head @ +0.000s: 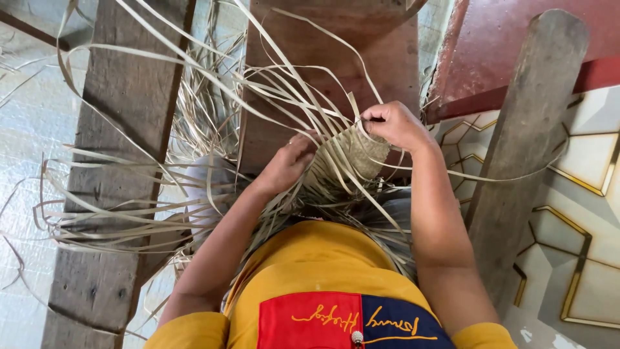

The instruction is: A person is weaving thin bamboo or palm strips together to create a mat or basket, using their hands to interlace the flexible material.

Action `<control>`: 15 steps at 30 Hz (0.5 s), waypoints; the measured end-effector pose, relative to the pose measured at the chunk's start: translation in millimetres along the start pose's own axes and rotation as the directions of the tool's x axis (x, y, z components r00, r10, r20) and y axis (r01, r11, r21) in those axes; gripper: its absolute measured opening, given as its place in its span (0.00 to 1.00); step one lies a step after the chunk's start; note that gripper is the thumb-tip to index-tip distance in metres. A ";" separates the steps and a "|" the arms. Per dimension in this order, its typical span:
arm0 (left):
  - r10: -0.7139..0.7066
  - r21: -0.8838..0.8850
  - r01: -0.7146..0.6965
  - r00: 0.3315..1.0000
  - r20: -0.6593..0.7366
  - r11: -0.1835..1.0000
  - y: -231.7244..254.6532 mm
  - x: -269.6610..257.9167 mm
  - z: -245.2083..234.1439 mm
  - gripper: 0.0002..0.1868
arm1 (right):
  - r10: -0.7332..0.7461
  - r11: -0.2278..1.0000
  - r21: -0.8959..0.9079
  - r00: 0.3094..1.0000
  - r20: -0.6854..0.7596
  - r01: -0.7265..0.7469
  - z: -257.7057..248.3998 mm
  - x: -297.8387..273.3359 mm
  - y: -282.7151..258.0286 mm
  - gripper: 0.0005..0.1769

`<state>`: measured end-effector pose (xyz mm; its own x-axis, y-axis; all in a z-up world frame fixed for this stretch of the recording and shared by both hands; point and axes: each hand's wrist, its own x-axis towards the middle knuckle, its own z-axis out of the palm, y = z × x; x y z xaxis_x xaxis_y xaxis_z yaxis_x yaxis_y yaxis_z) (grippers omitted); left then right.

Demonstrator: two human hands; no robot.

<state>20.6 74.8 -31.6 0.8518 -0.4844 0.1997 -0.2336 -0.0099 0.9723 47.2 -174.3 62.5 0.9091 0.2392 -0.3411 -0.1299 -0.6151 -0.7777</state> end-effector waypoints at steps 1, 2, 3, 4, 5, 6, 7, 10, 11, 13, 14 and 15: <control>0.005 -0.001 -0.005 1.000 0.003 1.000 -6.6 1.8 1.1 0.12 | 0.000 1.000 -0.002 1.000 -0.006 0.000 -0.8 -0.1 6.2 0.05; 0.114 0.278 -0.097 0.992 -0.045 0.956 -13.3 3.3 2.6 0.09 | 0.000 1.000 -0.023 1.000 -0.025 -0.001 -1.3 -0.8 12.9 0.06; 0.232 0.538 -0.163 0.971 -0.063 0.827 -20.2 4.8 4.1 0.06 | 0.000 0.999 -0.045 0.999 -0.044 -0.002 -1.7 -1.4 19.9 0.06; 0.233 0.536 -0.166 0.971 -0.059 0.828 -0.7 2.9 2.3 0.06 | 0.002 0.999 -0.044 0.999 -0.048 -0.004 0.0 -0.7 18.4 0.06; 0.145 0.586 -0.065 0.985 -0.091 0.807 18.7 0.8 0.2 0.05 | -0.006 1.000 0.000 0.996 -0.093 0.006 1.8 0.1 16.9 0.04; 0.058 0.633 0.039 0.990 -0.131 0.774 38.2 -1.8 -2.6 0.06 | -0.015 0.999 0.043 0.991 -0.136 0.021 4.1 2.0 15.0 0.02; 0.057 0.633 0.039 0.990 -0.131 0.773 49.5 -3.7 -3.4 0.06 | -0.015 0.999 0.043 0.991 -0.135 0.021 5.7 3.3 22.9 0.02; -0.076 0.590 0.203 0.970 -0.233 0.781 50.1 -19.0 -7.1 0.08 | -0.007 0.996 0.088 0.973 -0.229 0.028 9.4 7.1 40.8 0.02; -0.064 0.656 0.239 0.958 -0.279 0.716 27.7 -29.8 -8.1 0.05 | 0.011 0.993 0.117 0.970 -0.244 0.018 8.9 7.3 43.8 0.01; -0.046 0.716 0.273 0.947 -0.319 0.643 2.1 -51.6 -17.9 0.04 | 0.030 0.989 0.150 0.965 -0.261 0.009 6.4 6.8 48.8 0.01; -0.131 0.697 0.339 0.933 -0.335 0.631 -0.7 -63.5 -26.5 0.05 | 0.040 0.986 0.166 0.963 -0.266 0.005 4.6 6.3 50.5 0.01; -0.214 0.678 0.404 0.912 -0.350 0.614 -3.5 -75.4 -35.2 0.06 | 0.049 0.983 0.183 0.961 -0.271 0.002 2.8 5.8 52.3 0.01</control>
<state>-26.3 142.1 -45.8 0.9909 -0.1336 0.0169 -0.1173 -0.7947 0.5955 44.6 -203.0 18.4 0.9749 -0.0042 -0.2227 -0.1989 -0.4666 -0.8618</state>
